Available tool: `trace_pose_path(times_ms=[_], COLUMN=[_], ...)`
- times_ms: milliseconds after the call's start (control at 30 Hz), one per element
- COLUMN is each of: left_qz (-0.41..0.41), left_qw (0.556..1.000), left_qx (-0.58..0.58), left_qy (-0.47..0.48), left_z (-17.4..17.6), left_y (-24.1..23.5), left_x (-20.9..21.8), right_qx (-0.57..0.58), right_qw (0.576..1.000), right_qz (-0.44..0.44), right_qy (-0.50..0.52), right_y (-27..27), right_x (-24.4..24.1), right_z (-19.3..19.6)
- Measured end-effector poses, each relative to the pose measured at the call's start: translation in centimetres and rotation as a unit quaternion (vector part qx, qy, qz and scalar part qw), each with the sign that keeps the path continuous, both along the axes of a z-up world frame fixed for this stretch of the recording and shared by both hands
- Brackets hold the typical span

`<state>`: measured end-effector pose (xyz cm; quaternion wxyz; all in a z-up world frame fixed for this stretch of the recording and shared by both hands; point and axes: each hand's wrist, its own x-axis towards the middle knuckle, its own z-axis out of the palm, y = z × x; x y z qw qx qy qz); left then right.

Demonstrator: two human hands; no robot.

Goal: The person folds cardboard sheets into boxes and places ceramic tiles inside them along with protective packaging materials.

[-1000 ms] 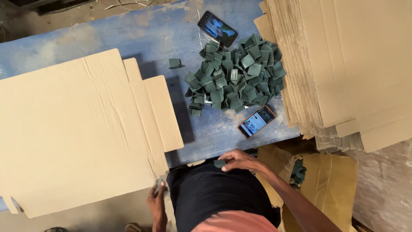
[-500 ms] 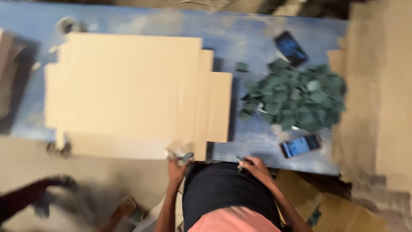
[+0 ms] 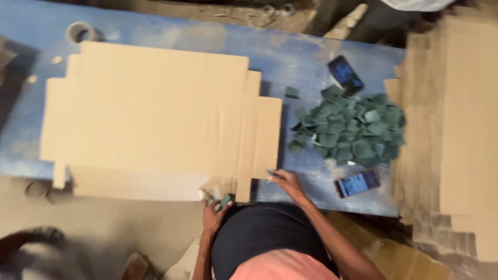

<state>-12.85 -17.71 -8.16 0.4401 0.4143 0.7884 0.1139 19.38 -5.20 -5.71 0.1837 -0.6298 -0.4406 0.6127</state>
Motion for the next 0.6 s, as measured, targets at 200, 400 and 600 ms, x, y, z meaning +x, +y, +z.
trace_pose_path(times_ms=[200,400,600], left_qz=[0.020,-0.026,-0.043], left_qw=[0.998,0.999,0.999], left_qx=[0.048,0.027,0.016], left_qy=[-0.045,0.011,0.022], left_z=[1.6,1.7,1.6], left_y=[1.2,1.1,1.2], left_x=[0.1,-0.4,-0.9], right_qx=[-0.044,-0.059,-0.066], right_qw=[0.995,0.992,0.989], right_qz=[-0.072,-0.099,-0.111], right_qy=[0.053,0.060,0.075], right_y=[0.7,0.6,0.2], right_x=[-2.1,-2.4,-2.5], right_z=[1.5,3.1,2.4])
